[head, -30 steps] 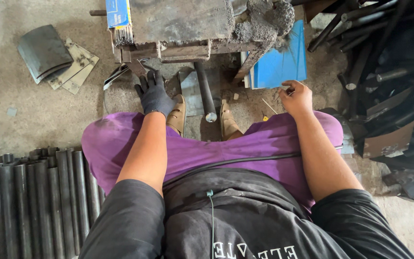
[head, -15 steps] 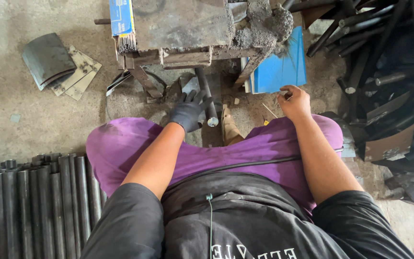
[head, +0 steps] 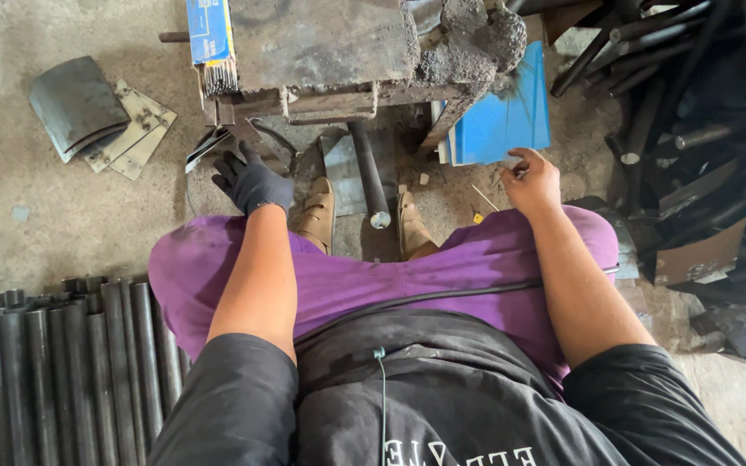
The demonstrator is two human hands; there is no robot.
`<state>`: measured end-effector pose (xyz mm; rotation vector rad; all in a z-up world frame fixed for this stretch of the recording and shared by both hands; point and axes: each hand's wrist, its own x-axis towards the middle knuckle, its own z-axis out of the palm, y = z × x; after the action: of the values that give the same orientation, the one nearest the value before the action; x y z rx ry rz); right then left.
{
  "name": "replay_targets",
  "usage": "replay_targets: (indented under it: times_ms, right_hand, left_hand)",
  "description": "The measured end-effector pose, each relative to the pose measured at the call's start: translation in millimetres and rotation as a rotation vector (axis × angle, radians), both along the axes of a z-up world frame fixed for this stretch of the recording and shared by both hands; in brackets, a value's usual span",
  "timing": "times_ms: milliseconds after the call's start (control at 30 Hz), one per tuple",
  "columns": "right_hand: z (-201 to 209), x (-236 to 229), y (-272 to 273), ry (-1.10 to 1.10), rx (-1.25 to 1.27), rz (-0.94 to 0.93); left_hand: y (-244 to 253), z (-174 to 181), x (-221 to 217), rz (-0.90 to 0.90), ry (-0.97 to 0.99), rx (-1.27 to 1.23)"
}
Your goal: The person sits on the floor and welds a metal pipe using a welding torch, creating bright sparks. They then pick up a metal cone-shaped object and weld it to a flat metal plate on the workbench.
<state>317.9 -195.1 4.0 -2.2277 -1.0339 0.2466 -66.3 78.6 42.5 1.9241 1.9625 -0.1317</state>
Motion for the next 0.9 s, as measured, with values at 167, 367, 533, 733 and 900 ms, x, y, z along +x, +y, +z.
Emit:
replay_targets:
  times_ms: [167, 367, 533, 733, 900]
  right_hand:
    - [24, -12, 4, 0.017, 0.018, 0.007]
    - [107, -40, -7, 0.122, 0.1, -0.004]
    - [125, -44, -13, 0.248, 0.373, 0.095]
    - [100, -30, -10, 0.174, 0.428, 0.027]
    - [92, -16, -15, 0.111, 0.422, -0.09]
  left_hand:
    - [7, -11, -1, -0.022, 0.007, 0.073]
    - [10, -28, -6, 0.04, -0.044, 0.302]
    - [2, -30, 11, -0.149, -0.076, 0.078]
    - [-41, -46, 50, -0.981, -0.076, -0.072]
    - [-69, -77, 73, -1.506, -0.483, 0.377]
